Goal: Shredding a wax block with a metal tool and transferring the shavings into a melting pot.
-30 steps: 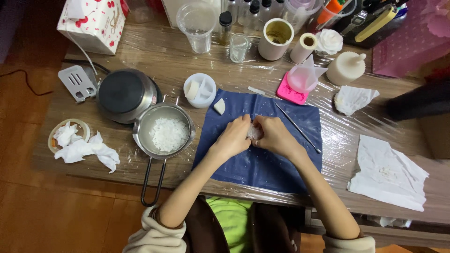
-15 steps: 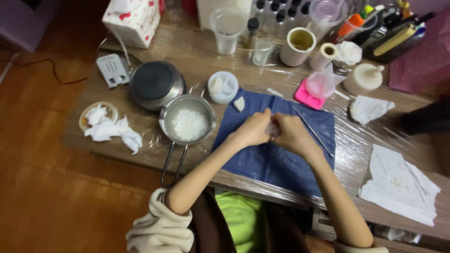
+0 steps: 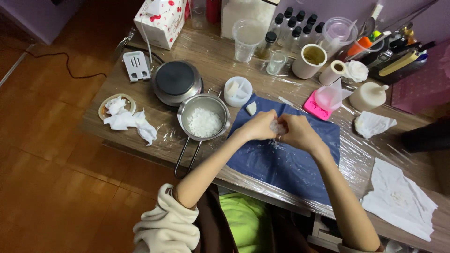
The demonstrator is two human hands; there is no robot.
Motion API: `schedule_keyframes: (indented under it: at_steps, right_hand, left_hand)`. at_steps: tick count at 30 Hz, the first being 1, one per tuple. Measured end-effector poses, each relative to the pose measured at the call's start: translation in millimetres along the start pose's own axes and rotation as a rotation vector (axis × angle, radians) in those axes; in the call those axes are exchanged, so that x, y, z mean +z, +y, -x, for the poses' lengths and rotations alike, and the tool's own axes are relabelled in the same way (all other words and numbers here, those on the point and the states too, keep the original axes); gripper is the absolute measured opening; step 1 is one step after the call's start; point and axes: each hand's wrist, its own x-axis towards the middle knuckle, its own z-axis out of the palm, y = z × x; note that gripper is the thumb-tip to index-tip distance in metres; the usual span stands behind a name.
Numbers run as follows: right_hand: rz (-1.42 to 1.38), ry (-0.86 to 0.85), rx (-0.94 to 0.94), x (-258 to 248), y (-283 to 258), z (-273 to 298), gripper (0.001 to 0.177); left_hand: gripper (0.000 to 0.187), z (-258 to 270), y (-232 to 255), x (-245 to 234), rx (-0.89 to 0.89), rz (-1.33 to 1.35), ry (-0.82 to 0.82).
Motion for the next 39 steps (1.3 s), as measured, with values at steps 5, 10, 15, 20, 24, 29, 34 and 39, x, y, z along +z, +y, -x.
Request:
schedule_keyframes:
  at_steps: [5,10,15,20,24,29,34,39]
  right_hand:
    - [0.014,-0.02,0.012,5,-3,-5,0.041]
    - [0.012,-0.066,0.004,-4,-16,-6,0.04]
    - [0.078,-0.047,-0.093,-33,-49,-8,0.039]
    - [0.132,-0.044,-0.173,-41,-102,-27,0.037]
    - [0.192,-0.009,-0.321,-23,-158,-47,0.034]
    - [0.153,-0.052,-0.399,34,-172,-85,0.034]
    - [0.225,0.007,-0.446,45,-153,-98,0.029]
    - [0.072,0.152,-0.454,26,-162,-74,0.01]
  left_hand:
    - [0.049,-4,-20,5,-0.02,0.01,0.008]
    - [0.05,-6,-23,1,-0.056,0.035,0.0]
    - [0.049,9,-5,-29,-0.015,0.013,0.084]
    - [0.048,42,-8,-73,-0.009,-0.016,0.188]
    - [0.045,99,-1,-120,-0.008,-0.101,0.251]
    - [0.046,115,-62,-129,-0.138,-0.186,0.248]
    - [0.034,116,-79,-128,-0.219,-0.33,0.235]
    - [0.019,118,-74,-135,-0.216,-0.383,0.49]
